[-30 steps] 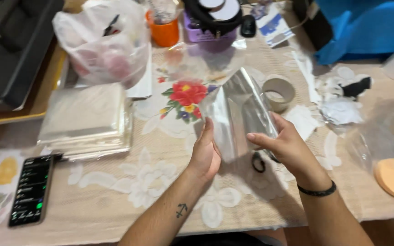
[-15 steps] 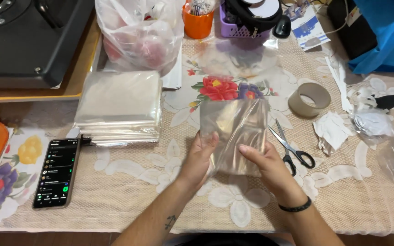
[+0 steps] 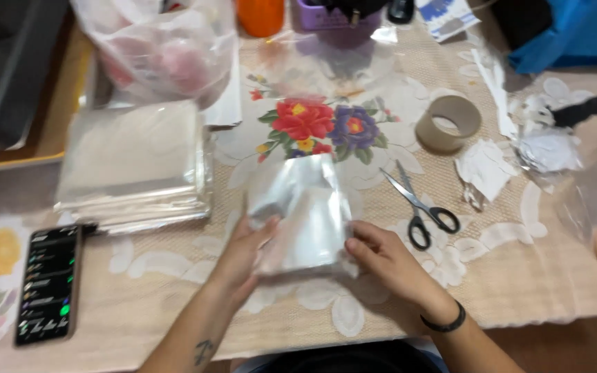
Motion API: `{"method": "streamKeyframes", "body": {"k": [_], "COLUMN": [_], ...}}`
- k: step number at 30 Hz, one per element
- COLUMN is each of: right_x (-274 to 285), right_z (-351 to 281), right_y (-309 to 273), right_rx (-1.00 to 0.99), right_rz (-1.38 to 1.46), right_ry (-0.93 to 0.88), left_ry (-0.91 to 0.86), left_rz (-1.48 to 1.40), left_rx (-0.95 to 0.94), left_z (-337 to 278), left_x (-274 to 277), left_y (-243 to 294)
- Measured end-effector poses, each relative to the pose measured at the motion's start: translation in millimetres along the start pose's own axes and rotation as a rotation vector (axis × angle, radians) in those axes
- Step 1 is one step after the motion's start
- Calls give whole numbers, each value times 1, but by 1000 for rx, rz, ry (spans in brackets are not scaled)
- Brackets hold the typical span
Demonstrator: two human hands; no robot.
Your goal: The person seals multiple clear plastic pouches containing white folded items. They cut pieces of clear tape with scissors, apply the tape to the open edges of each pouch, and press the tape down to seal. The sealed pouches are stacked on the table.
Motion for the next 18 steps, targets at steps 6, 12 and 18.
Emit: {"method": "streamKeyframes", "body": {"k": [6, 12, 18], "right_x": [23, -1, -5], "right_z": [-19, 2, 28], "right_y": [9, 23, 30], "right_rx": [238, 106, 77], "right_rz": [-530, -69, 106], "right_ry": [177, 5, -9], "left_ry": [147, 155, 148], "left_rz": [136, 266, 357], "left_rx": [112, 281, -129], "left_z": [-13, -26, -10], "left_x": [6, -10, 2], "left_y": [10, -6, -39]}}
Point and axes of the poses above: each hand's wrist, its own z-axis towards the middle knuckle, its own x-axis out of the back of the hand, y = z × x, the point moved 2 cm from there along z, towards the middle knuckle, and after that the axes turned 5 degrees about z, right-handed, at the moved point
